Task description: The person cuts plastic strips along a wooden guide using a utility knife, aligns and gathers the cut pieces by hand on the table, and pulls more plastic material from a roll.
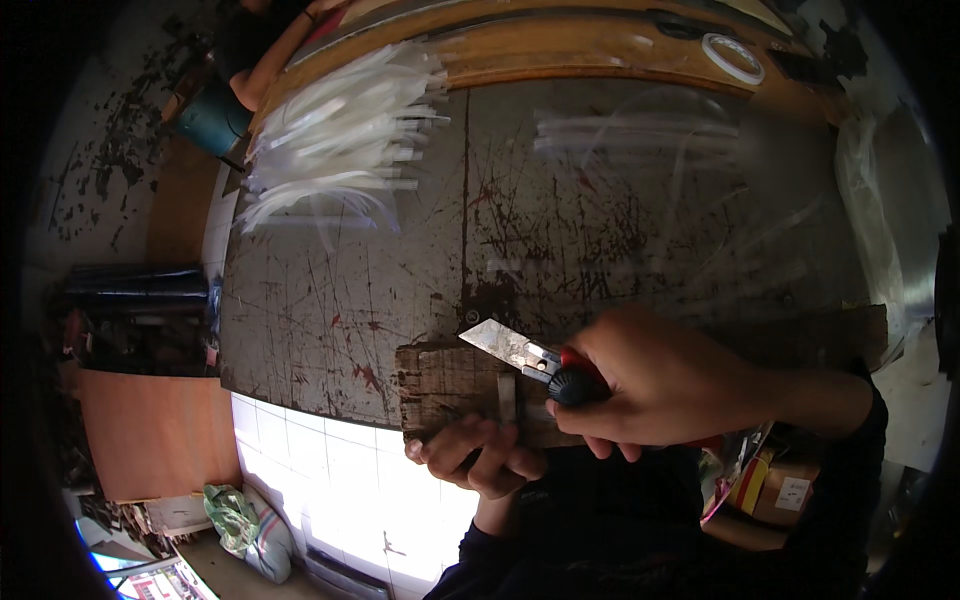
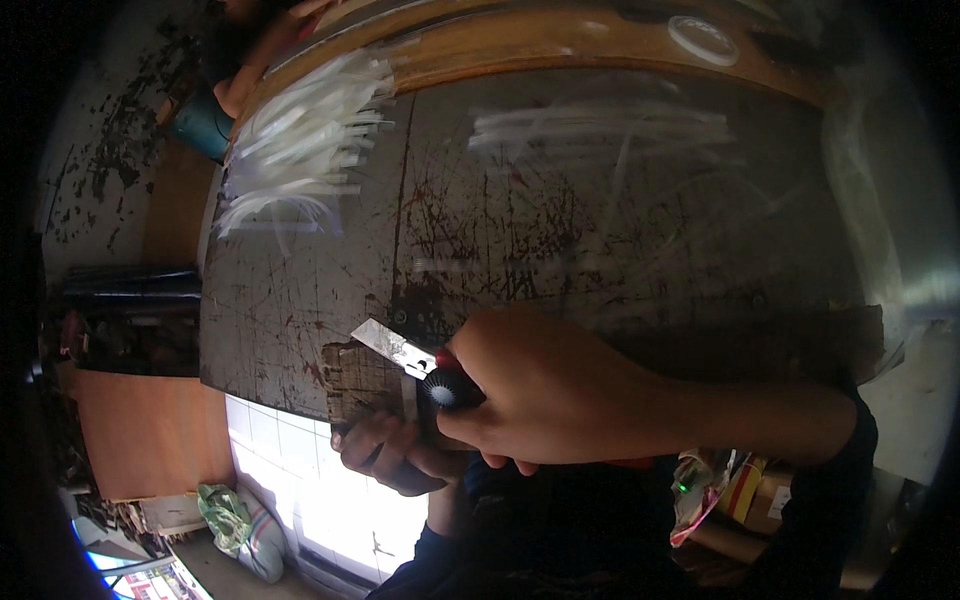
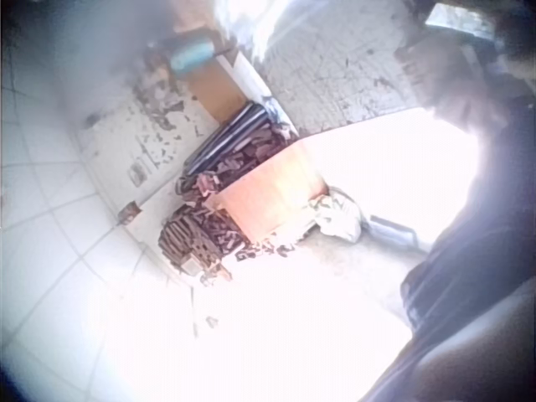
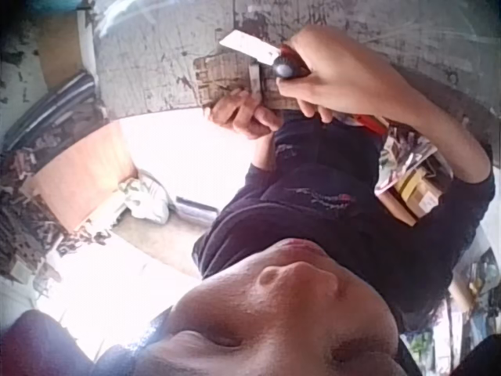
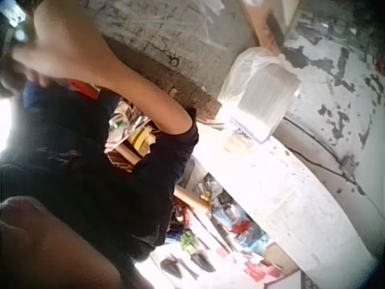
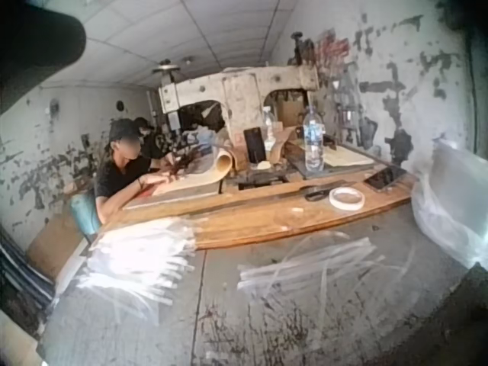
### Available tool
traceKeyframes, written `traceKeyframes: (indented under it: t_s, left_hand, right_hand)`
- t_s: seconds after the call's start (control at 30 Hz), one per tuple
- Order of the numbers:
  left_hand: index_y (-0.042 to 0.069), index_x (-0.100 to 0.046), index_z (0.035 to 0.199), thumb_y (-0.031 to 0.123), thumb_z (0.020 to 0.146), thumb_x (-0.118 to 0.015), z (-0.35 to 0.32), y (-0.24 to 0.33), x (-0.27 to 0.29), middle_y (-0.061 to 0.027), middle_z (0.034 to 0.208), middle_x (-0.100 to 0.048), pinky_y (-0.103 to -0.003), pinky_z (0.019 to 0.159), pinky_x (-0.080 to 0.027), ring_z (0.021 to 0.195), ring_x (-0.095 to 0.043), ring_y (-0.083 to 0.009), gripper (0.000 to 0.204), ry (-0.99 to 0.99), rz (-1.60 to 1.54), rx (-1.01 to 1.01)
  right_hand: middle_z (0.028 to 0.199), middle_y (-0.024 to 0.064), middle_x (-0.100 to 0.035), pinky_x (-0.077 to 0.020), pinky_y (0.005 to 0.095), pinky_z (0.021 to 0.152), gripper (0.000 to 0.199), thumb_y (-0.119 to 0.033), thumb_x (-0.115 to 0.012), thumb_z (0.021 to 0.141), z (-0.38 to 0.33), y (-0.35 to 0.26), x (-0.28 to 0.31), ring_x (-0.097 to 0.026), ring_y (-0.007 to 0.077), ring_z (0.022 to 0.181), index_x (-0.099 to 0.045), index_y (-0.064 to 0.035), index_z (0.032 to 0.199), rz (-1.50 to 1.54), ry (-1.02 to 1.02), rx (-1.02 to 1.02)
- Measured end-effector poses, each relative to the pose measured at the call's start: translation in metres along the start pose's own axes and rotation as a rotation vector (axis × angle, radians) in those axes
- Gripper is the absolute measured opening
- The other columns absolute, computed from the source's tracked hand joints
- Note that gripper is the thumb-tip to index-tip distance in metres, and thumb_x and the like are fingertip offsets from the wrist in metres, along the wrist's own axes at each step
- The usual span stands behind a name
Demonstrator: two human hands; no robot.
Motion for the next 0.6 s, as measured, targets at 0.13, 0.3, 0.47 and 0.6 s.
traceKeyframes:
  t_s: [0.13,0.3,0.47,0.6]
  left_hand:
    - [0.021,-0.046,0.079,0.025,0.078,-0.042,0.003,0.002,0.0,0.0009,0.083,-0.043,-0.041,0.097,-0.021,0.08,-0.046,-0.0127,0.006,0.015,0.0,-0.003]
    - [0.027,-0.052,0.078,0.032,0.081,-0.042,-0.003,0.0,-0.002,0.0027,0.085,-0.042,-0.039,0.097,-0.019,0.081,-0.046,-0.012,0.011,0.001,-0.004,-0.015]
    - [0.033,-0.063,0.076,0.047,0.081,-0.042,-0.002,0.003,0.01,0.0035,0.086,-0.04,-0.039,0.098,-0.018,0.085,-0.043,-0.0107,0.027,-0.122,0.033,0.052]
    - [0.033,-0.064,0.079,0.049,0.081,-0.039,0.0,0.002,0.013,0.0027,0.09,-0.039,-0.04,0.1,-0.016,0.088,-0.042,-0.011,0.029,-0.183,0.093,0.014]
  right_hand:
    - [0.056,0.0035,-0.059,-0.0432,0.0214,0.039,0.022,-0.016,-0.053,0.084,-0.002,-0.004,0.0,-0.056,0.0082,0.044,-0.055,-0.0008,0.067,-0.024,-0.017,0.0]
    - [0.056,0.0034,-0.059,-0.0432,0.0211,0.039,0.023,-0.017,-0.053,0.084,0.0,0.0,0.003,-0.056,0.008,0.044,-0.056,-0.0005,0.068,-0.032,-0.02,-0.032]
    - [0.054,0.0054,-0.058,-0.0441,0.0216,0.038,0.021,-0.013,-0.055,0.083,0.0,-0.006,-0.001,-0.056,0.0099,0.043,-0.054,0.0022,0.069,-0.025,-0.021,-0.012]
    - [0.055,0.0073,-0.057,-0.045,0.0223,0.038,0.018,-0.01,-0.055,0.083,-0.003,-0.013,0.0,-0.057,0.0117,0.043,-0.053,0.0048,0.073,-0.063,-0.02,0.031]
Point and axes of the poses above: each hand's wrist, its own z-axis towards the middle knuckle, its own x-axis out of the back of the hand, y = z × x, the point moved 2 cm from there along z, towards the middle knuckle
